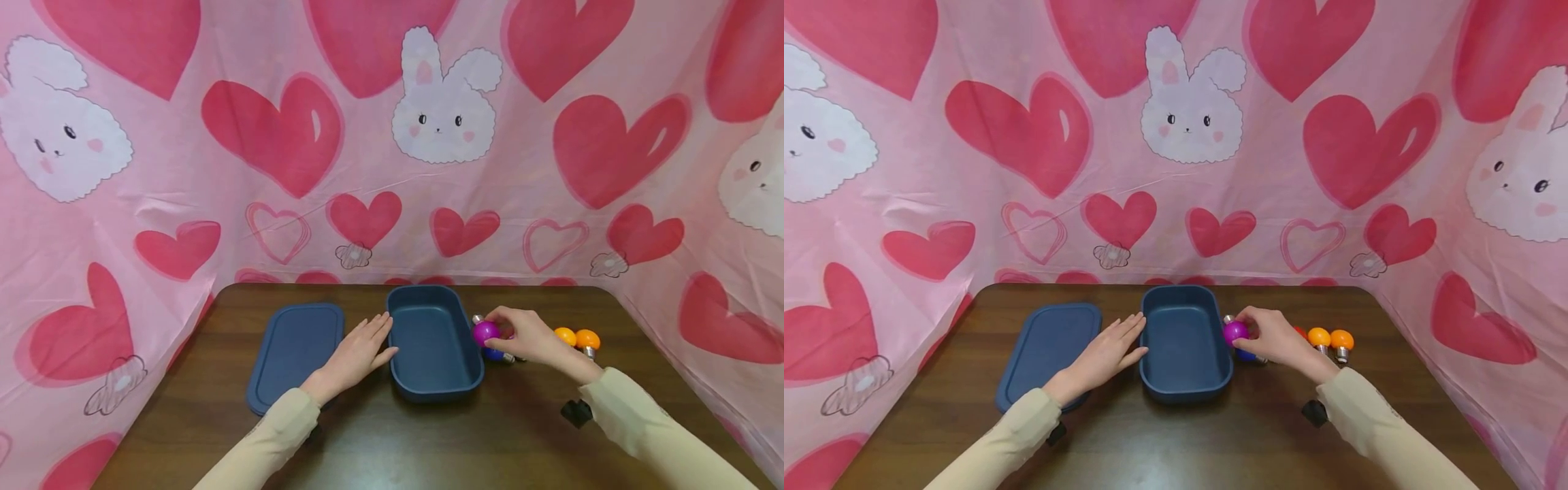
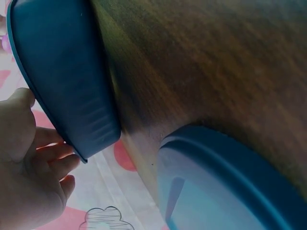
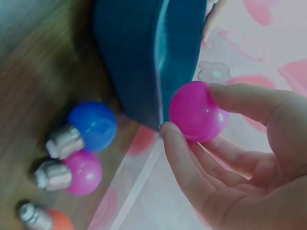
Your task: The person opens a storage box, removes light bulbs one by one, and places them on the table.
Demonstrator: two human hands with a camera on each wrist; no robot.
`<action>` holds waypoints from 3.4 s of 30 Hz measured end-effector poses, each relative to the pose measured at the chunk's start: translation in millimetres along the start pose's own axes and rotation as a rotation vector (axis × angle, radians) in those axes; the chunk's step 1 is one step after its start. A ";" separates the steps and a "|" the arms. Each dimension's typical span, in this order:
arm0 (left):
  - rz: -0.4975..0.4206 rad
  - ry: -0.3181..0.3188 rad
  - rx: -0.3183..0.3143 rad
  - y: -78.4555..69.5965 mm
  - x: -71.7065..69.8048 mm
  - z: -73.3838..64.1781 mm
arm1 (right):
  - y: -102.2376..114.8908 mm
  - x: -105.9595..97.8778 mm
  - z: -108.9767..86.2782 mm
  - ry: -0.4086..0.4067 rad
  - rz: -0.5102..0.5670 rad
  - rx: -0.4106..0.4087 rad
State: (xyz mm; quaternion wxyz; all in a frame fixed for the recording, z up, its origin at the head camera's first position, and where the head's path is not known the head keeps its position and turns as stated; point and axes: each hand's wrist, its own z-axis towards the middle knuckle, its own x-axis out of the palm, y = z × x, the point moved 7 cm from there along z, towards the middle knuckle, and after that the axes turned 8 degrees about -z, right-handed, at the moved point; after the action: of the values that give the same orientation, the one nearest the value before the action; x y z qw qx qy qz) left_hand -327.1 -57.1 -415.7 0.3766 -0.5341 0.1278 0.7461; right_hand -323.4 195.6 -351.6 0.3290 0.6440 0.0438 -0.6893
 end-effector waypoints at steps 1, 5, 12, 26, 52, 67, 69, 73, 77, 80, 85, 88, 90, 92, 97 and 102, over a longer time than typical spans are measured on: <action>-0.001 0.002 0.001 -0.3 -0.3 0.2 | -2.5 -1.9 -4.0 -0.013 -0.006 0.005; 0.000 0.008 0.008 -1.3 -0.7 0.9 | -14.2 -7.7 -18.8 -0.051 -0.038 0.041; -0.020 0.034 -0.015 -1.0 0.0 1.7 | -30.2 -12.5 -40.4 -0.074 -0.072 0.110; -0.018 0.047 -0.041 0.9 4.3 0.6 | -55.9 -8.9 -69.0 -0.110 -0.101 0.154; -0.024 0.044 -0.034 1.5 4.4 0.2 | -82.3 18.3 -94.1 -0.059 -0.132 0.220; -0.011 0.052 -0.033 1.7 4.8 0.4 | -83.9 19.8 -90.3 -0.054 -0.114 0.231; -0.015 0.051 -0.028 1.2 3.9 0.6 | -84.2 19.9 -89.6 -0.054 -0.120 0.226; -0.016 0.054 -0.027 0.5 2.6 0.7 | -84.4 19.3 -89.3 -0.057 -0.127 0.219; -0.016 0.066 -0.036 1.0 3.2 0.5 | -84.5 18.7 -90.1 -0.061 -0.136 0.214; -0.018 0.070 -0.039 1.1 3.3 0.4 | -85.4 18.0 -91.1 -0.062 -0.138 0.219; -0.026 0.063 -0.031 0.1 1.4 0.8 | -87.2 17.3 -92.6 -0.054 -0.135 0.230; -0.022 0.061 -0.028 0.1 1.0 1.2 | -87.9 17.3 -93.7 -0.047 -0.132 0.239; -0.019 0.061 -0.027 0.4 1.5 1.0 | -87.9 17.0 -94.3 -0.047 -0.132 0.242; -0.019 0.060 -0.028 0.6 1.9 1.0 | -87.5 16.4 -94.5 -0.047 -0.132 0.240; -0.022 0.058 -0.028 0.4 2.1 1.1 | -85.5 14.1 -94.7 -0.039 -0.125 0.238; -0.025 0.063 -0.029 0.0 1.6 1.3 | -84.0 10.4 -95.2 -0.034 -0.116 0.253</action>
State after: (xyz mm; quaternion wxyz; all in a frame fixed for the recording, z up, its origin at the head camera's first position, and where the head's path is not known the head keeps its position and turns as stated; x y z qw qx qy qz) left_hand -328.3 -55.7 -416.5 0.3739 -0.5642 0.1219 0.7259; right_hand -284.0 303.0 -407.6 0.2054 0.6650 -0.0119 -0.7179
